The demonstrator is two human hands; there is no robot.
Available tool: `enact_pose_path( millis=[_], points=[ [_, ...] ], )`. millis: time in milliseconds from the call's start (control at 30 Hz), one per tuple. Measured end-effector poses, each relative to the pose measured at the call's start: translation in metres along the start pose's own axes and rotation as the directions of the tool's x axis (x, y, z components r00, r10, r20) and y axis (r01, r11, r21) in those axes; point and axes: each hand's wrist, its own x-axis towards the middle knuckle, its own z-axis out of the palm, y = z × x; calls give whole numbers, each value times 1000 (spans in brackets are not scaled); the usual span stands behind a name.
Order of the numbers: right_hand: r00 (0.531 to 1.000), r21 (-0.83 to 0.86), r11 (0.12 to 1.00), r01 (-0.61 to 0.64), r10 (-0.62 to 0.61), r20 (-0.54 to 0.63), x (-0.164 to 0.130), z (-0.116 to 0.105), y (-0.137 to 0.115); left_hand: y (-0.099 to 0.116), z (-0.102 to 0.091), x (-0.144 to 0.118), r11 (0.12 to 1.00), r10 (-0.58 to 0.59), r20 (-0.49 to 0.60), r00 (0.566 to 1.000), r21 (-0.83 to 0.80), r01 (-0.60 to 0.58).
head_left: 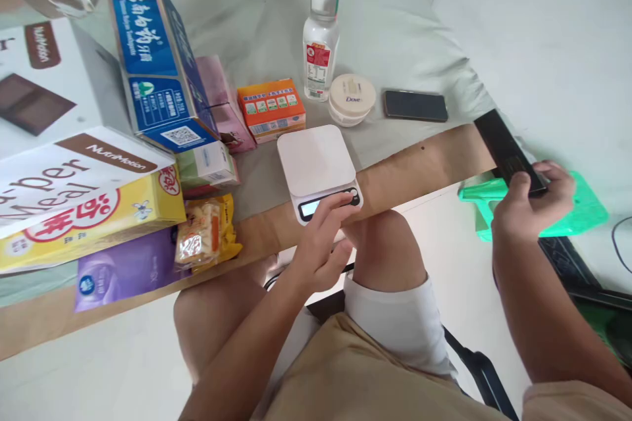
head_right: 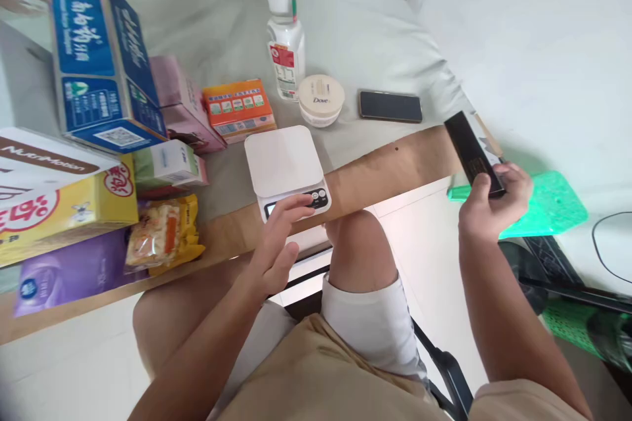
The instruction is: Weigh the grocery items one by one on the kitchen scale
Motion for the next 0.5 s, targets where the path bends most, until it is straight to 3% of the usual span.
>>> enact_pose_path(
  millis=[200,333,500],
  points=[
    [993,-138,989,-50,64,100,27,16,9,-6,1,5,1000,7,19,1000,9,-7],
    [980,-176,982,-61,92,175,31,33,14,-10,2,6,1000,24,32,999,3,-24],
    [939,-221,967,-123,186,291,32,38,20,-7,-1,6,1000,0,35,999,-8,0]
  ],
)
